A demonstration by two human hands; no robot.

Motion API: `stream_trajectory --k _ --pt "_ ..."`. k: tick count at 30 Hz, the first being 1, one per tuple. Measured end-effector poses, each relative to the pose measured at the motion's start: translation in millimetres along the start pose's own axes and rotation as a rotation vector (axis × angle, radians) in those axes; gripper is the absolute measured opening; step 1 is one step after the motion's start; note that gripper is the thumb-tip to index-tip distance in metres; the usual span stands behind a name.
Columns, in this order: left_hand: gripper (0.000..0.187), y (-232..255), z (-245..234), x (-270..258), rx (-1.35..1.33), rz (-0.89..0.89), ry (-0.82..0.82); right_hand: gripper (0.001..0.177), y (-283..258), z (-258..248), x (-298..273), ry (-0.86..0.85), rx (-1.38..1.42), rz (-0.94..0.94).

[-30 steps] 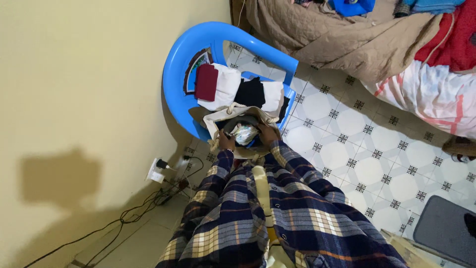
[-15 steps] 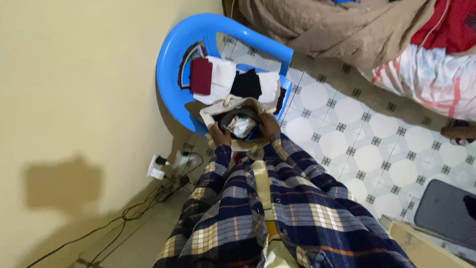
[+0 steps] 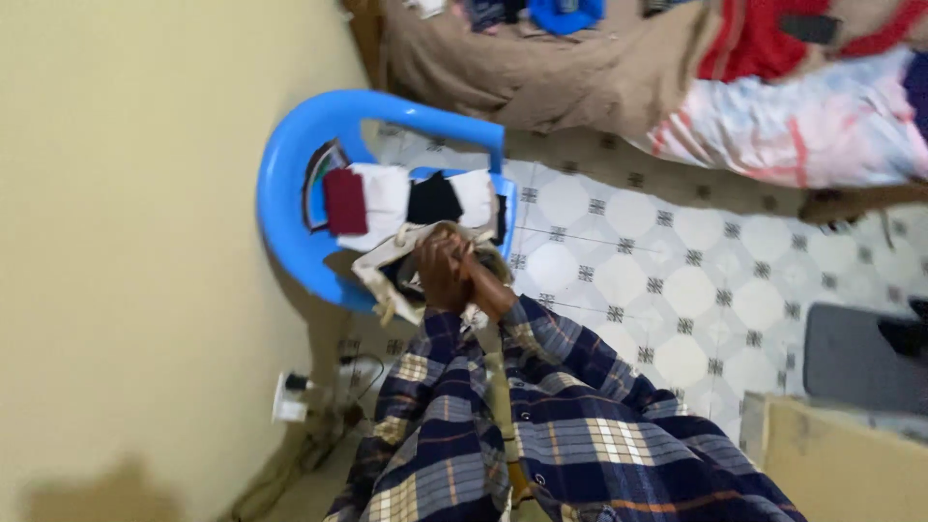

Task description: Unpacking clothes from a bag and sorting them onto a bed and chair.

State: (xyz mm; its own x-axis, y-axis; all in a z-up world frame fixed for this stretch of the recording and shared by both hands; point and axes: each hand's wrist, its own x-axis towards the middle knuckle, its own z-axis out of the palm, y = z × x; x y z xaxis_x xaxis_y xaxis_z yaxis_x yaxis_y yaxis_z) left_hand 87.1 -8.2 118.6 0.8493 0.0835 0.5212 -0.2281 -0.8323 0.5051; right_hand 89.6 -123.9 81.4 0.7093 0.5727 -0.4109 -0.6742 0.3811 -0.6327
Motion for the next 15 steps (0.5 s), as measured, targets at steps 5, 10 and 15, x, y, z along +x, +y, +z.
stream_trajectory --k 5,10,15 --pt "0.023 -29 35 -55 0.040 0.184 -0.073 0.073 -3 -18 -40 0.130 -0.162 0.135" --pt "0.022 -32 147 -75 -0.242 0.224 -0.001 0.072 -78 21 -62 -0.041 -0.315 -0.216" --pt "0.025 54 202 -47 -0.705 0.073 -0.087 0.087 -89 -12 -75 0.009 -0.703 -0.431"
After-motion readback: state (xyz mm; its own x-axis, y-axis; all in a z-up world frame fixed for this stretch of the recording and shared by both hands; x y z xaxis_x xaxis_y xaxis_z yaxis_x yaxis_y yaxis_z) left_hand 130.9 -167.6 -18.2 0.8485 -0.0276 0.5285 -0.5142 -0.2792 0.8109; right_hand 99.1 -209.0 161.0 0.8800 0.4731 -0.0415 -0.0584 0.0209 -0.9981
